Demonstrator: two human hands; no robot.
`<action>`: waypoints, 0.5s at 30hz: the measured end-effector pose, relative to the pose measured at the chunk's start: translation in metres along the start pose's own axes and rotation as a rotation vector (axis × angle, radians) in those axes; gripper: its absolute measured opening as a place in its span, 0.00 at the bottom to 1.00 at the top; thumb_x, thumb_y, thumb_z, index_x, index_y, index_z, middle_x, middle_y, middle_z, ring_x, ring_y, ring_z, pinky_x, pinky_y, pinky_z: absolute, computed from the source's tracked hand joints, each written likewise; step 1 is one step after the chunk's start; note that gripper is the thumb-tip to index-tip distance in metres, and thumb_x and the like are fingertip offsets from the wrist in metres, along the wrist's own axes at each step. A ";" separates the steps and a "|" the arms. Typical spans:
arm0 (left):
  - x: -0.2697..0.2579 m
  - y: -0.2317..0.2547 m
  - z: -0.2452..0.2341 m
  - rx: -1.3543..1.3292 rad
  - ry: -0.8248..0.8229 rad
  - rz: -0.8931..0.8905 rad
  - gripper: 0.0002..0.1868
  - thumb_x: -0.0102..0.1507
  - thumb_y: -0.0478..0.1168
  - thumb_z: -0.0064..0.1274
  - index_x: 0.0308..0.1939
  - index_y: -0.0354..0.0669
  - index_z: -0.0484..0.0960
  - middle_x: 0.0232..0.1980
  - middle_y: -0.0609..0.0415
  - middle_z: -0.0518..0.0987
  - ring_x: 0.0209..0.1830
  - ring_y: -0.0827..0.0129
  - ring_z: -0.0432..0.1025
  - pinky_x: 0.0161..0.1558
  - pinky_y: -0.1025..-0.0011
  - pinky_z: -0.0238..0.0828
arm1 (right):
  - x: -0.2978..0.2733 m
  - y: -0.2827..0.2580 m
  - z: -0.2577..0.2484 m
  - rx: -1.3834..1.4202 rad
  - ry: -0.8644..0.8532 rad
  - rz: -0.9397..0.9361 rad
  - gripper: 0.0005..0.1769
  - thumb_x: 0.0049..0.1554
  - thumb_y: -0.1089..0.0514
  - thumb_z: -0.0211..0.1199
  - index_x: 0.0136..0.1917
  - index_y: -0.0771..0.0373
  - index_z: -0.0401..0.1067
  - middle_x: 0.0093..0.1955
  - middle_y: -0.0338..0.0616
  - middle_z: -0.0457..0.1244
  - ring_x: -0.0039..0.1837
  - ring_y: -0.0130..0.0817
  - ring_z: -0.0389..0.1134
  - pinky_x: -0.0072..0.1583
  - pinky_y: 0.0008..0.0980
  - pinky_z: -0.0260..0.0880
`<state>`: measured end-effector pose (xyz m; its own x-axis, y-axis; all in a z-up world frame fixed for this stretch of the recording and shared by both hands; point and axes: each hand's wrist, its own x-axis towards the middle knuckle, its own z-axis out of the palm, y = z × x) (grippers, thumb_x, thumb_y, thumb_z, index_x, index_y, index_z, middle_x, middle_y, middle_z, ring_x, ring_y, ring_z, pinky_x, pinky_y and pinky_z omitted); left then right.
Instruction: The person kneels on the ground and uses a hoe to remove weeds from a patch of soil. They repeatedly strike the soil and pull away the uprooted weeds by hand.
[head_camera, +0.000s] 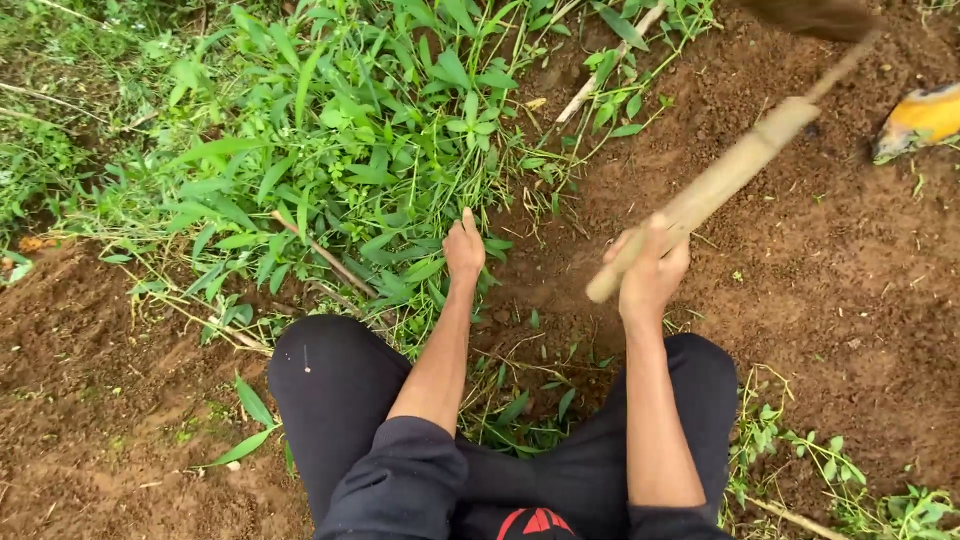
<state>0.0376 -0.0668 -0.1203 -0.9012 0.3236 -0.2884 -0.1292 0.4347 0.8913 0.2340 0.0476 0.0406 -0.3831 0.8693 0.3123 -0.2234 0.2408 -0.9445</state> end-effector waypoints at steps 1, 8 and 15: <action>-0.001 -0.003 -0.002 0.001 0.006 0.001 0.41 0.78 0.57 0.20 0.73 0.17 0.61 0.71 0.18 0.66 0.75 0.30 0.61 0.74 0.35 0.57 | -0.003 -0.004 0.016 0.005 -0.003 0.000 0.14 0.71 0.49 0.49 0.49 0.60 0.60 0.26 0.46 0.62 0.27 0.34 0.67 0.35 0.30 0.72; 0.023 -0.026 0.000 0.025 -0.025 0.011 0.37 0.78 0.58 0.22 0.74 0.27 0.65 0.74 0.31 0.69 0.76 0.40 0.62 0.77 0.39 0.56 | -0.080 0.130 0.091 -0.192 -0.193 0.494 0.20 0.68 0.46 0.50 0.50 0.66 0.68 0.26 0.46 0.63 0.29 0.35 0.68 0.35 0.33 0.74; 0.019 -0.024 -0.008 -0.105 -0.029 0.001 0.36 0.78 0.57 0.25 0.71 0.29 0.72 0.72 0.32 0.71 0.74 0.40 0.64 0.76 0.41 0.57 | -0.077 0.124 0.087 -0.203 -0.298 0.779 0.24 0.62 0.41 0.61 0.51 0.68 0.69 0.29 0.52 0.65 0.30 0.40 0.69 0.34 0.42 0.77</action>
<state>0.0205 -0.0780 -0.1442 -0.8892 0.3490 -0.2960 -0.1722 0.3440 0.9230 0.1579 -0.0272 -0.0915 -0.5863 0.6761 -0.4462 0.3550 -0.2807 -0.8917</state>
